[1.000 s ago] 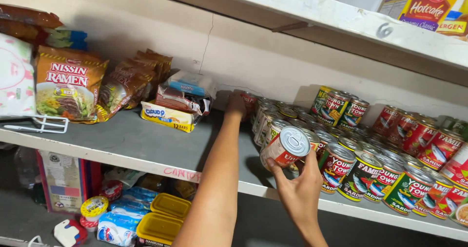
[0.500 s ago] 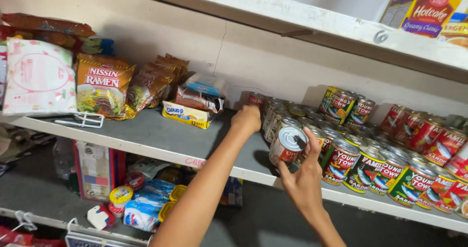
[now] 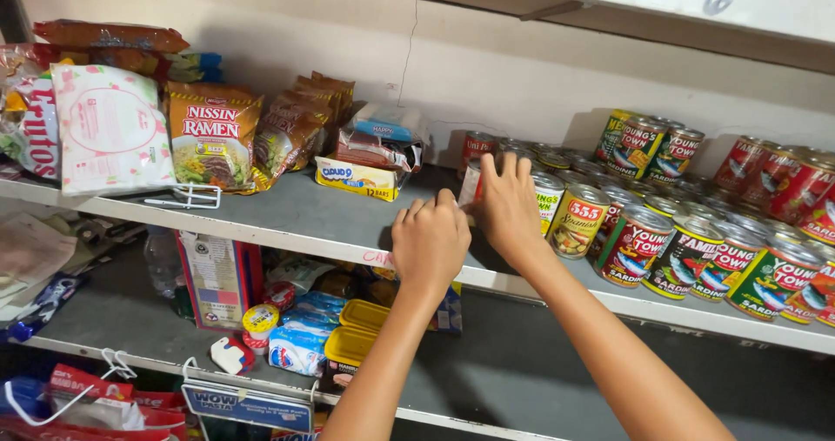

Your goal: Organizing various canned food items by brand and type on storage shelves.

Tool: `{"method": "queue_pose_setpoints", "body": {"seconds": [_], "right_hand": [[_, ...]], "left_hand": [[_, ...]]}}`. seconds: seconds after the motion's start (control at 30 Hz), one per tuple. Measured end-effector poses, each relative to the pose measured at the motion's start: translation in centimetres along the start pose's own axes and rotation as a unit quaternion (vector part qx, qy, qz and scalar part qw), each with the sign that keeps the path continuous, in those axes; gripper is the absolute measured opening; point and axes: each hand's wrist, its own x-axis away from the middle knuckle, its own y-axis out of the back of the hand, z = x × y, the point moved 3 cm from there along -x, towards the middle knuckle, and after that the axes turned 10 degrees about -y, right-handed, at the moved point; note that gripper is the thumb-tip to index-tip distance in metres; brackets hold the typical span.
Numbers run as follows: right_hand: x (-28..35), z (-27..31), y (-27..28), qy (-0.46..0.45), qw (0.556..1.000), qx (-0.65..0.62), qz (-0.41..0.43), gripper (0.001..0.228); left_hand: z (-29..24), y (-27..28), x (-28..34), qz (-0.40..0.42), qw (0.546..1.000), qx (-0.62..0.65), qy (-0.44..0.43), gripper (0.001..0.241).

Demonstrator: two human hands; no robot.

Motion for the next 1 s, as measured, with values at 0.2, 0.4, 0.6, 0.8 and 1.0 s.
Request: {"method": "queue_pose_setpoints", "body": {"seconds": [0.2,0.4,0.6,0.8,1.0], "right_hand": [[-3.2,-1.0,-5.5,0.007,0.994,0.107,-0.031,0.086],[-6.1,-1.2,-8.0,0.003,0.988,0.154,0.002,0.092],[-8.3,-3.2,-12.7,0.007,0.983,0.18,-0.024,0.07],[-8.6,-1.9,-11.2,-0.007,0.979,0.205,0.002,0.089],[-6.5,-0.8,-10.4,-0.006,0.98,0.198,-0.023,0.084]], "left_hand": [[0.5,-0.3,0.3,0.025,0.999,-0.008,0.019,0.019],[0.7,-0.6,0.2,0.008,1.0,0.0,0.024,0.016],[0.9,-0.6,0.1,0.015,0.999,0.012,0.034,0.017],[0.9,-0.8,0.1,0.032,0.999,0.007,0.035,0.02],[1.0,-0.7,-0.1,0.013,0.999,-0.027,0.036,0.019]]}}
